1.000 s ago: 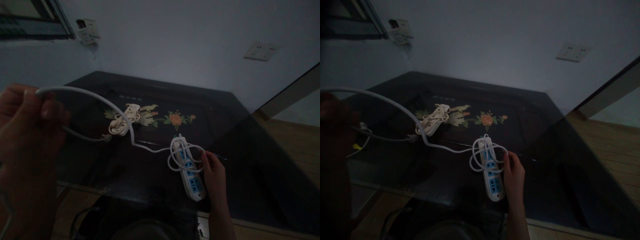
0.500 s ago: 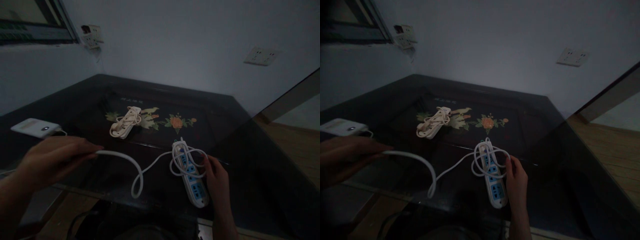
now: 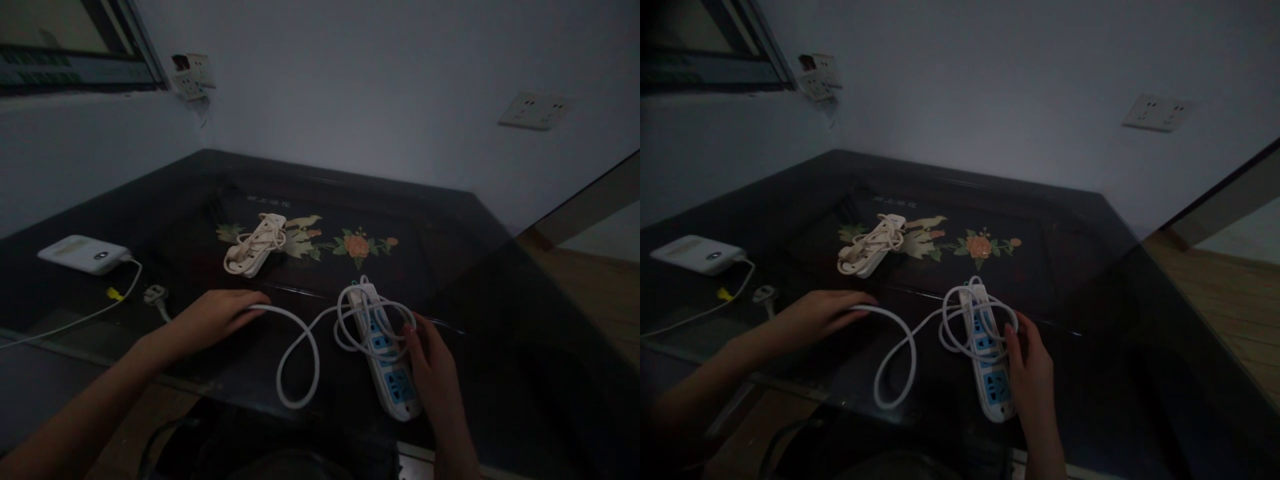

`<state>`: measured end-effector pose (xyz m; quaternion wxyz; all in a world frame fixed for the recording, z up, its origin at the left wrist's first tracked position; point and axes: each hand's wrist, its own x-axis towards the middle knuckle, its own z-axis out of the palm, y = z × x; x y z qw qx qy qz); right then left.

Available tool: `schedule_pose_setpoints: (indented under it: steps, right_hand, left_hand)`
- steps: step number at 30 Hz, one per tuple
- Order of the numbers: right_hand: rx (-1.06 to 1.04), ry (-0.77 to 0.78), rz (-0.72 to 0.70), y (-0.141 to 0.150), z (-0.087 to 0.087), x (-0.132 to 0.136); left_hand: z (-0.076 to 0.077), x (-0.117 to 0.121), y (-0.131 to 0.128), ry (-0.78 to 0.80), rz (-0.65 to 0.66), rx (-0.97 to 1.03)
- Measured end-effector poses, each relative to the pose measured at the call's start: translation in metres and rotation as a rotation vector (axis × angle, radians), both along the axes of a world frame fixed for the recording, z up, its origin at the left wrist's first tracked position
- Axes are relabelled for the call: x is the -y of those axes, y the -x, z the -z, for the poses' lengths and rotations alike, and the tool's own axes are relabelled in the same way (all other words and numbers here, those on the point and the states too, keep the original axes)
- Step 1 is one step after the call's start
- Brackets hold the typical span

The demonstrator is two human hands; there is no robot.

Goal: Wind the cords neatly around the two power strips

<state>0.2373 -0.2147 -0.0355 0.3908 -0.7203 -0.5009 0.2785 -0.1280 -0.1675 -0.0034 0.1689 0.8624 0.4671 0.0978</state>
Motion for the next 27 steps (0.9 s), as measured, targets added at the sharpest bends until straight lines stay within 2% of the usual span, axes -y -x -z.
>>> schedule_pose_setpoints:
  steps: [2, 6, 8, 10, 14, 17, 20, 23, 27]
  right_hand:
    - [-0.013, 0.004, -0.008, 0.001, 0.001, 0.002]
    - [-0.015, 0.000, -0.033, 0.002, 0.005, 0.006]
    - [-0.012, -0.010, -0.054, 0.003, 0.007, 0.007]
    - [-0.013, -0.001, -0.068, 0.004, 0.008, 0.009]
    - [0.030, 0.029, -0.061, 0.011, 0.008, 0.017]
    - [0.143, -0.032, -0.100, 0.019, 0.009, 0.027]
    - [0.313, -0.086, -0.180, 0.026, 0.012, 0.035]
    - [0.422, -0.085, -0.213, 0.031, 0.013, 0.039]
    - [0.454, -0.106, -0.186, 0.032, 0.012, 0.036]
  left_hand:
    - [-0.001, 0.000, -0.011, 0.127, 0.025, 0.066]
    - [-0.014, -0.003, -0.028, 0.444, 0.131, 0.155]
    - [-0.017, -0.008, -0.035, 0.510, 0.167, 0.154]
    - [-0.017, -0.016, -0.043, 0.457, 0.186, 0.116]
    - [-0.009, -0.031, -0.072, 0.245, 0.170, -0.038]
    - [-0.005, -0.040, -0.098, 0.156, 0.152, -0.108]
    - [-0.003, -0.048, -0.113, 0.179, 0.189, -0.083]
    - [0.000, -0.052, -0.117, 0.246, 0.262, 0.035]
    - [0.011, -0.051, -0.121, 0.252, 0.203, 0.125]
